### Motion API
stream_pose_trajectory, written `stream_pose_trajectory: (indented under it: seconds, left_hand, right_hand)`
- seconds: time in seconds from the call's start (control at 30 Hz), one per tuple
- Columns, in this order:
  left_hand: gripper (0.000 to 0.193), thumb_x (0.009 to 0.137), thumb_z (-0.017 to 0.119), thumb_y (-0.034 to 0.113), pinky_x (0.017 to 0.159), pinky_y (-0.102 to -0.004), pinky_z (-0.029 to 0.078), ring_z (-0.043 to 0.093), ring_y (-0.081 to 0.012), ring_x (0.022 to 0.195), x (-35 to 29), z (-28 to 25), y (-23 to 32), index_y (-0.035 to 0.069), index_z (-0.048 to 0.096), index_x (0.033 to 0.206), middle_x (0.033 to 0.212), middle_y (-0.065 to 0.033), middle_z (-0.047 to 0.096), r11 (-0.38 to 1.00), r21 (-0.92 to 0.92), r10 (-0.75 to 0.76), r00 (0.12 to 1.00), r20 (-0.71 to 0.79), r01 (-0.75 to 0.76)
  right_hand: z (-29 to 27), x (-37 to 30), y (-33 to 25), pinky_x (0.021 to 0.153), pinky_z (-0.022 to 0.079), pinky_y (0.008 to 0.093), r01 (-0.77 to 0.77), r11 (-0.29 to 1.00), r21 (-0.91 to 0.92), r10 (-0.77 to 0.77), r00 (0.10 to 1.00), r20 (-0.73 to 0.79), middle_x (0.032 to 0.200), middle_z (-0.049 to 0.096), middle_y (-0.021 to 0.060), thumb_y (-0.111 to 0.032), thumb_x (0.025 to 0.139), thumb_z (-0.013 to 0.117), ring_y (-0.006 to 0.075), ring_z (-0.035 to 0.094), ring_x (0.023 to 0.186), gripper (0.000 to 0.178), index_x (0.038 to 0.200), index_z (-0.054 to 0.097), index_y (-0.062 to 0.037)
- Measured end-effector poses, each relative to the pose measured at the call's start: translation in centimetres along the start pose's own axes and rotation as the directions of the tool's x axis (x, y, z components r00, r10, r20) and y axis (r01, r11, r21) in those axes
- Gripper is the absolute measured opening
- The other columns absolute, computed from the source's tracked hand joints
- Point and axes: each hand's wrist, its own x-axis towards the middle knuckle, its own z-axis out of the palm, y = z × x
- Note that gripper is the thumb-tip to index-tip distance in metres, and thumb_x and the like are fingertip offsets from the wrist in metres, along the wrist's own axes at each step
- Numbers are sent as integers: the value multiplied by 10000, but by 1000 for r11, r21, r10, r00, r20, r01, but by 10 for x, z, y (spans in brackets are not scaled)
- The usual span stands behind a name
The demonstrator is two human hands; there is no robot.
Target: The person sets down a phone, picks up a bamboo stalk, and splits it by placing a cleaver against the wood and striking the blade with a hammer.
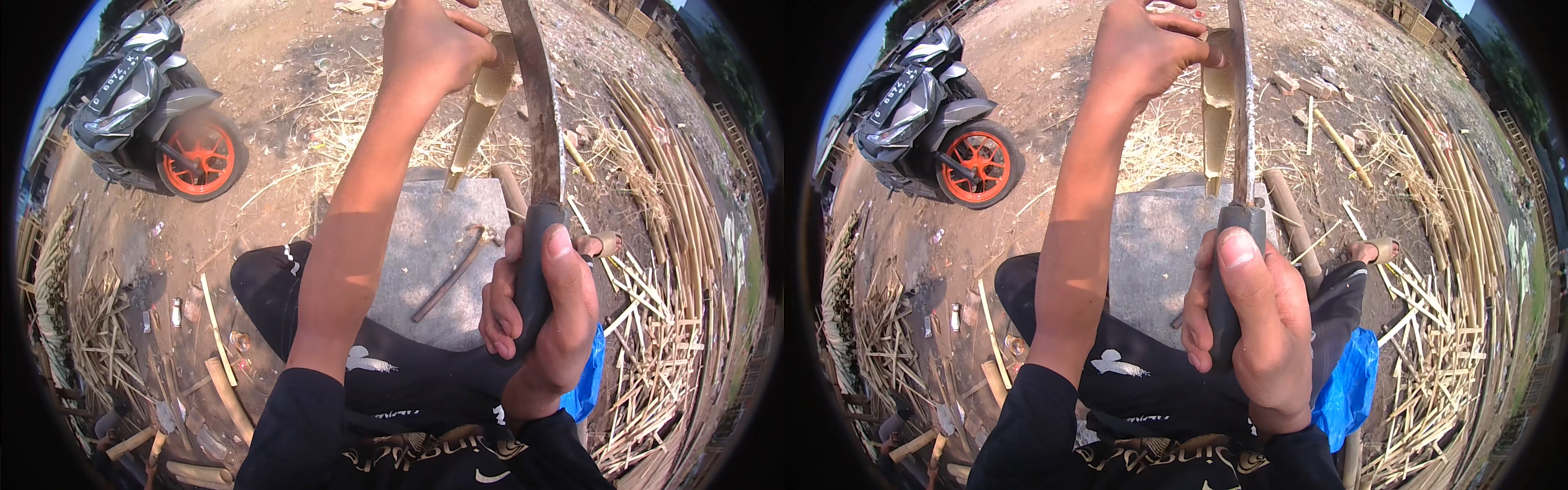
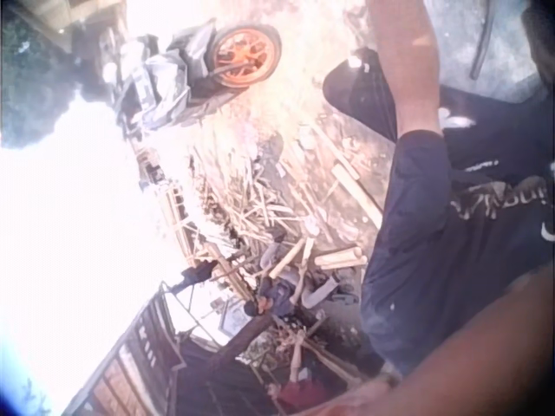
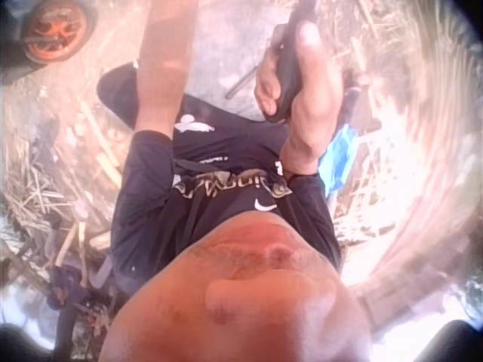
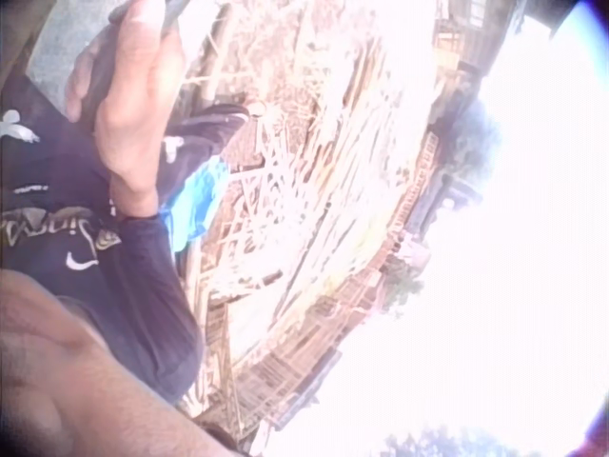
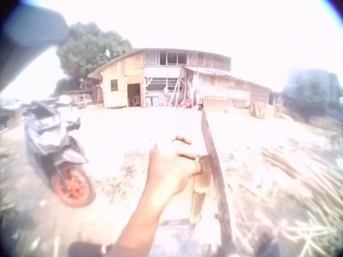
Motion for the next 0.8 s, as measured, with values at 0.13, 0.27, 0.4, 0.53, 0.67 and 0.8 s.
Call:
stream_pose_trajectory:
  seconds: [0.13, 0.27, 0.4, 0.53, 0.67, 0.8]
  left_hand:
    - [390, 564, 777, -22, 658, -300, 536, 671, -191, 730, 17, 4, 31, -70, 642, 927, 785, -133, 696, 708, -199, -646, 735, 206, 678]
    - [455, 592, 785, -3, 669, -289, 552, 686, -184, 726, 7, 11, 14, -95, 602, 997, 791, -149, 703, 651, -258, -666, 700, 257, 714]
    - [312, 619, 789, 61, 736, -310, 559, 699, -217, 814, -4, 19, -11, -52, 692, 894, 842, -148, 725, 938, 322, 61, 977, 205, -126]
    - [189, 614, 816, 127, 805, -327, 552, 684, -247, 928, 3, 29, 9, 25, 747, 758, 872, -129, 735, 889, 35, -449, 856, 256, 456]
    - [224, 601, 821, 136, 800, -327, 551, 693, -258, 893, -2, 31, 4, 18, 752, 778, 882, -141, 737, 931, 6, -357, 909, 214, 364]
    - [231, 600, 797, 127, 803, -327, 542, 697, -259, 891, 7, 24, 16, -4, 754, 786, 906, -175, 731, 973, 137, -215, 942, 259, 185]
  right_hand:
    - [-1, -4, -6, 453, 403, 266, 11, 999, 33, -11, 1000, 3, 584, 495, 73, -431, 1036, 443, 148, 479, 454, 425, 1001, 481, -9]
    - [1, -3, -6, 456, 409, 269, 10, 999, 44, -13, 999, 48, 583, 498, 75, -430, 1036, 442, 152, 492, 457, 422, 1011, 472, -9]
    - [8, -2, -13, 447, 405, 270, 35, 999, 38, -36, 999, 26, 574, 489, 67, -438, 1035, 448, 149, 489, 447, 425, 1013, 469, -14]
    - [3, 6, -11, 429, 389, 265, 57, 998, 17, -57, 998, -2, 569, 479, 59, -450, 1034, 449, 140, 470, 427, 429, 1011, 468, -22]
    - [8, 4, -10, 410, 365, 258, 55, 998, -19, -56, 998, -43, 559, 464, 51, -467, 1030, 447, 129, 442, 405, 445, 1008, 469, -23]
    - [5, 2, -17, 386, 332, 253, 124, 992, -37, -126, 989, -83, 532, 444, 44, -495, 1023, 440, 118, 415, 389, 483, 982, 486, -16]
